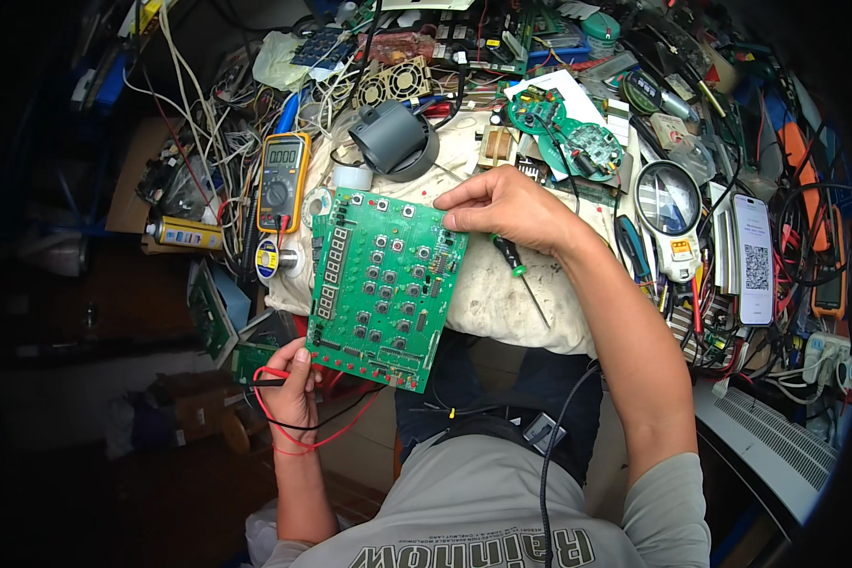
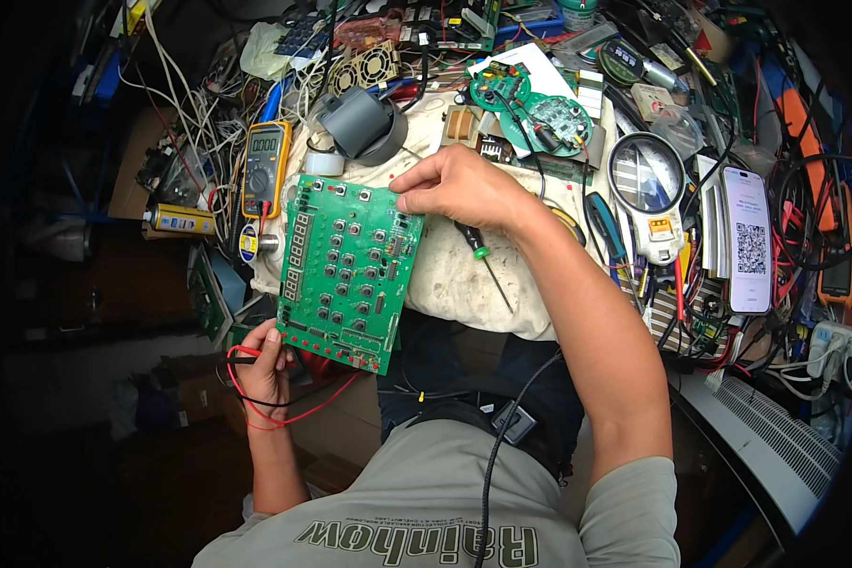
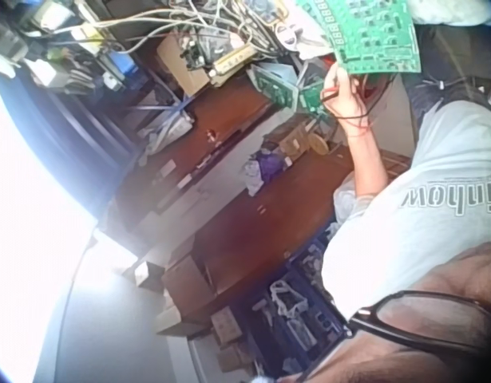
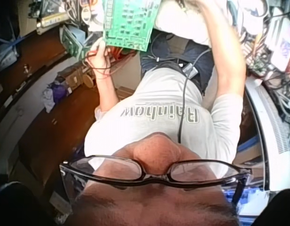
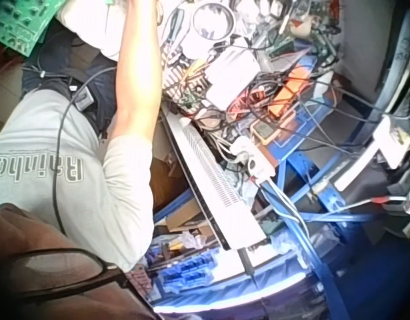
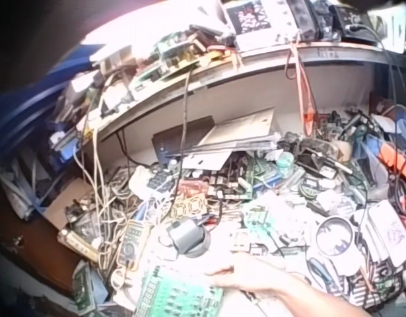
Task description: The person holds a green circuit board and uses a multimeter to test various points on it. They move the probes across different components and read the multimeter display, occasionally flipping the board to access the other side.
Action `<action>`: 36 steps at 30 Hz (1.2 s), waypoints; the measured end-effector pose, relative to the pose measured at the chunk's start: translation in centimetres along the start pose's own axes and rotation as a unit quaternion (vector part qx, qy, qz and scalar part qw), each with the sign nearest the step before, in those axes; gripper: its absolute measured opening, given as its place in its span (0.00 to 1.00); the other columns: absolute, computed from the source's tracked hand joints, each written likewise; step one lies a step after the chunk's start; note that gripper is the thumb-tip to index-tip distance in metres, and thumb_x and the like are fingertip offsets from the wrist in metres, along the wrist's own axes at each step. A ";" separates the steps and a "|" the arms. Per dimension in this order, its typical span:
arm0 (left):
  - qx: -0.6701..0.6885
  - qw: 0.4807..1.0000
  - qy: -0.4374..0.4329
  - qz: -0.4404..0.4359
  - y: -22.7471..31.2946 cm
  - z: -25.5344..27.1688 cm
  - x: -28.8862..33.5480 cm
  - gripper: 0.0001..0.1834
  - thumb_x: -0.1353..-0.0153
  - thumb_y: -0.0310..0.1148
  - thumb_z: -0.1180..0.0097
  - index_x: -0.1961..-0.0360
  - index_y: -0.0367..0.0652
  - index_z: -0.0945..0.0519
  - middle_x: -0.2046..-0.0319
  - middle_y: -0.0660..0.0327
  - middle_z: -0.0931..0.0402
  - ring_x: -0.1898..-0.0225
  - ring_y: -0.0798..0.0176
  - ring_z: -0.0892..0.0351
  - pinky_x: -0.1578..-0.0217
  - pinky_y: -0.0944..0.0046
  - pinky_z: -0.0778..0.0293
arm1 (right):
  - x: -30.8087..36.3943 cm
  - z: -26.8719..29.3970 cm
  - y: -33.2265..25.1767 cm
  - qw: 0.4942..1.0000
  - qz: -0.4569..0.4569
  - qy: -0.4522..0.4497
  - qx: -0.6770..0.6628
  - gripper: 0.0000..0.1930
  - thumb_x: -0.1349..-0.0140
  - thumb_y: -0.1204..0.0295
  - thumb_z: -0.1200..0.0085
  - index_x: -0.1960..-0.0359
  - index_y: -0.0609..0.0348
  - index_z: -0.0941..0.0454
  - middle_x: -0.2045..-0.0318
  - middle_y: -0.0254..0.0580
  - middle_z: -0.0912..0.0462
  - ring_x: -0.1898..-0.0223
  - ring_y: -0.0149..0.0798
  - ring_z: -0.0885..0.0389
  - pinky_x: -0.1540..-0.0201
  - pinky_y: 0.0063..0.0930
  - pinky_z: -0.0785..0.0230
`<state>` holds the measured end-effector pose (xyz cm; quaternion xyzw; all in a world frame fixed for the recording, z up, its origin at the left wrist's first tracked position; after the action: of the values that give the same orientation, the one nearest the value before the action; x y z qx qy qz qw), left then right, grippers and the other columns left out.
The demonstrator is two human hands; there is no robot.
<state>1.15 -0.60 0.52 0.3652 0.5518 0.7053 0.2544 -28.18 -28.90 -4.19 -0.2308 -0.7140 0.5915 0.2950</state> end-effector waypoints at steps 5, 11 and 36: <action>-0.014 1.000 -0.003 -0.027 0.0 -0.4 -0.2 0.14 0.28 0.28 0.36 0.46 0.30 0.17 0.68 0.64 0.18 0.75 0.75 0.31 0.69 0.71 0.29 | 0.2 0.2 0.1 0.999 0.001 0.014 -0.032 0.19 0.37 0.72 0.29 0.46 0.67 0.13 0.53 0.45 0.09 0.54 0.31 0.12 0.45 0.26 0.21; -0.039 0.999 0.008 -0.033 0.5 -0.7 -0.3 0.14 0.28 0.29 0.35 0.47 0.30 0.17 0.69 0.64 0.18 0.74 0.75 0.29 0.70 0.73 0.30 | 0.0 0.4 0.1 0.999 -0.003 0.008 -0.049 0.18 0.37 0.71 0.29 0.48 0.68 0.12 0.55 0.45 0.08 0.54 0.31 0.12 0.45 0.27 0.21; -0.053 0.998 0.022 -0.032 0.6 -1.1 -1.1 0.13 0.28 0.27 0.37 0.47 0.30 0.17 0.69 0.63 0.19 0.74 0.74 0.29 0.69 0.70 0.28 | 0.3 1.0 0.8 0.998 0.020 -0.007 -0.057 0.17 0.34 0.70 0.31 0.47 0.67 0.12 0.56 0.42 0.08 0.54 0.30 0.13 0.47 0.26 0.21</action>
<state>0.97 -2.24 0.74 0.3179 0.5307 0.7327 0.2836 -29.08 -29.25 -5.03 -0.2574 -0.7439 0.5572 0.2642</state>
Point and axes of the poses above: each hand's wrist, its own x-axis away from the middle knuckle, its own z-axis out of the back of the hand, y = z × x, the point moved 1 cm from there along -x, towards the middle knuckle
